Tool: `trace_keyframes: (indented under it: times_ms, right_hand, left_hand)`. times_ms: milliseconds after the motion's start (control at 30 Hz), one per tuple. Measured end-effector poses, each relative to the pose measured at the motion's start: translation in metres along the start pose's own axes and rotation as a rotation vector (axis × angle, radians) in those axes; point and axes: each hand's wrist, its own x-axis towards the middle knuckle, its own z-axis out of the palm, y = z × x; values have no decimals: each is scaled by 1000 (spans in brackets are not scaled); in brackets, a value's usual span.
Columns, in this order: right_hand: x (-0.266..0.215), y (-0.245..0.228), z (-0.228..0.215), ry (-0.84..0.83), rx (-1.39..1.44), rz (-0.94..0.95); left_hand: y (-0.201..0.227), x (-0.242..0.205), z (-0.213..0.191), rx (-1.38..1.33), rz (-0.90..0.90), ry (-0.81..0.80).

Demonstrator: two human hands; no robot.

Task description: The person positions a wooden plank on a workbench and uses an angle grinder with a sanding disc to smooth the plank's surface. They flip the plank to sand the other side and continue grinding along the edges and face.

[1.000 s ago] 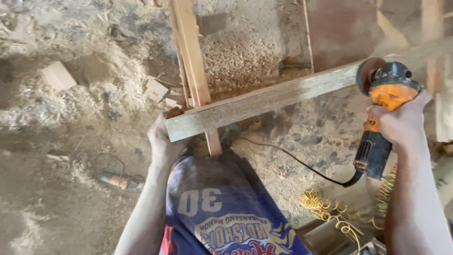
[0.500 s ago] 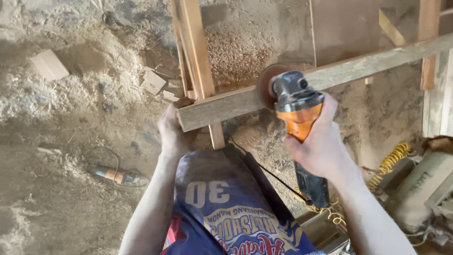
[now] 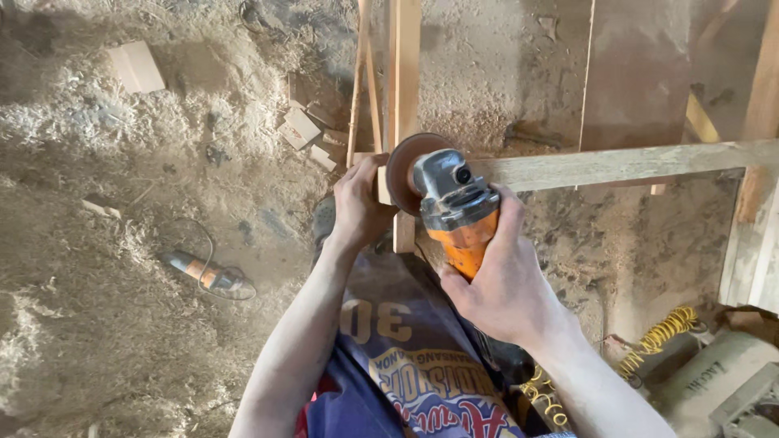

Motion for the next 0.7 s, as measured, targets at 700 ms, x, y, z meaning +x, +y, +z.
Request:
trace_keyframes:
  times_ms: [700]
  right_hand:
    - [-36,181,-111,269,-193,512]
  left_hand:
    - [18,54,-68,261,-62,-651]
